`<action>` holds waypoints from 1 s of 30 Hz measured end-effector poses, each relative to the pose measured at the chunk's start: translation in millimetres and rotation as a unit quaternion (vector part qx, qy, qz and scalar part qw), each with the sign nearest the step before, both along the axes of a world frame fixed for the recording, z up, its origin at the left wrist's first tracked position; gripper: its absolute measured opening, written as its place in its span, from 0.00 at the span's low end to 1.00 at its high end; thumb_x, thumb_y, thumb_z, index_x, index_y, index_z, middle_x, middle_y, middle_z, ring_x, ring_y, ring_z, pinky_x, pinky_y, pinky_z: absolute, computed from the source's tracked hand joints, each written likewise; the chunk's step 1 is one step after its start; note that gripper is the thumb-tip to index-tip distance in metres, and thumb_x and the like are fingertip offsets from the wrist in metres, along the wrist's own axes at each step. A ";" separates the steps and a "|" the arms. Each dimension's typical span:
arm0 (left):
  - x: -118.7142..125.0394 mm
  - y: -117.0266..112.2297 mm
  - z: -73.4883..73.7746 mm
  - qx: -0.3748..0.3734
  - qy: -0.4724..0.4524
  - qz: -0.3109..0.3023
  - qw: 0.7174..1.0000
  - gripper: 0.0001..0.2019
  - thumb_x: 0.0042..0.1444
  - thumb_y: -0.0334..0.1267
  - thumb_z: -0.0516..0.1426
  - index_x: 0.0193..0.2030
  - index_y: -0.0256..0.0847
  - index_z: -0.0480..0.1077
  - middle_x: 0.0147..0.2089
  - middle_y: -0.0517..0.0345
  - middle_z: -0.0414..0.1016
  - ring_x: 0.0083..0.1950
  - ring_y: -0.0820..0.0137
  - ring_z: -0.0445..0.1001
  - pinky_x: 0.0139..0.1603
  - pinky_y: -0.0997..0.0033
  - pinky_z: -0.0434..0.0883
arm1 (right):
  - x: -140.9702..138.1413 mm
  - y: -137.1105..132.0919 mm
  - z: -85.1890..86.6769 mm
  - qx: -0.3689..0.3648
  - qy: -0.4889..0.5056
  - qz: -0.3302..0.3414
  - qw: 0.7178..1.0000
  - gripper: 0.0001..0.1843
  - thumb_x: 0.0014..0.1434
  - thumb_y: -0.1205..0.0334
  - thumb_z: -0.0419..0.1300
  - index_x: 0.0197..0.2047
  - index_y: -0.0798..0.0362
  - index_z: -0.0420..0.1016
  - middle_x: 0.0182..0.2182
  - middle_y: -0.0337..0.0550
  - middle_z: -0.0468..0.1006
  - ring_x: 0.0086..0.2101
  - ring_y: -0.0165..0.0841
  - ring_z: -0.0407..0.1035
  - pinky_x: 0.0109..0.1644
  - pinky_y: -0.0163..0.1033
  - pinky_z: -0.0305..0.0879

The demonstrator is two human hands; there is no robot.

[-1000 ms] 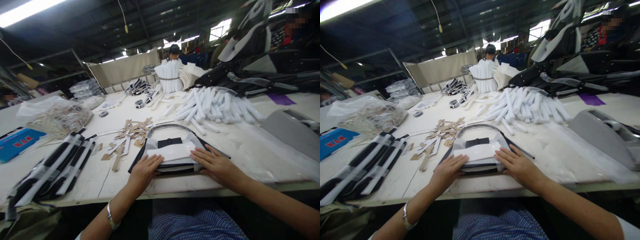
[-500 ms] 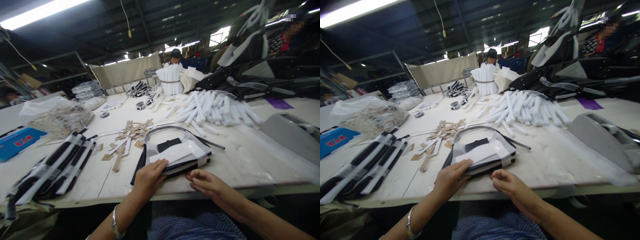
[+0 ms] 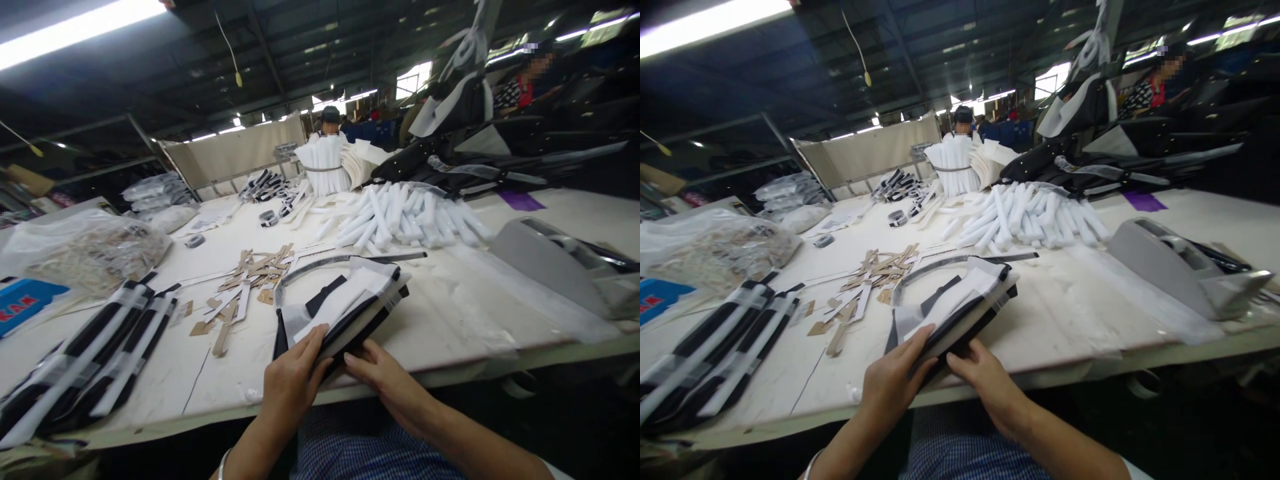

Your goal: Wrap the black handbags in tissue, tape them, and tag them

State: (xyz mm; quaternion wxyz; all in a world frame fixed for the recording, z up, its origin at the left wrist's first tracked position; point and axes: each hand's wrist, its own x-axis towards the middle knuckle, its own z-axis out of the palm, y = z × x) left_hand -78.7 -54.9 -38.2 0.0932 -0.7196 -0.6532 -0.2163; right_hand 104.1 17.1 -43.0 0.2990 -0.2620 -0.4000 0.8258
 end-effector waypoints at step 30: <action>4.0 -0.3 -18.5 0.080 0.022 0.117 0.990 0.32 0.67 0.36 0.50 0.75 0.48 0.43 0.68 0.55 0.65 0.63 0.63 0.71 0.57 0.67 0.73 | 205.5 129.1 -56.7 0.641 -0.568 -0.082 0.510 0.37 0.66 0.42 0.50 0.70 0.57 0.58 0.67 0.57 0.59 0.67 0.50 0.53 0.68 0.62 0.53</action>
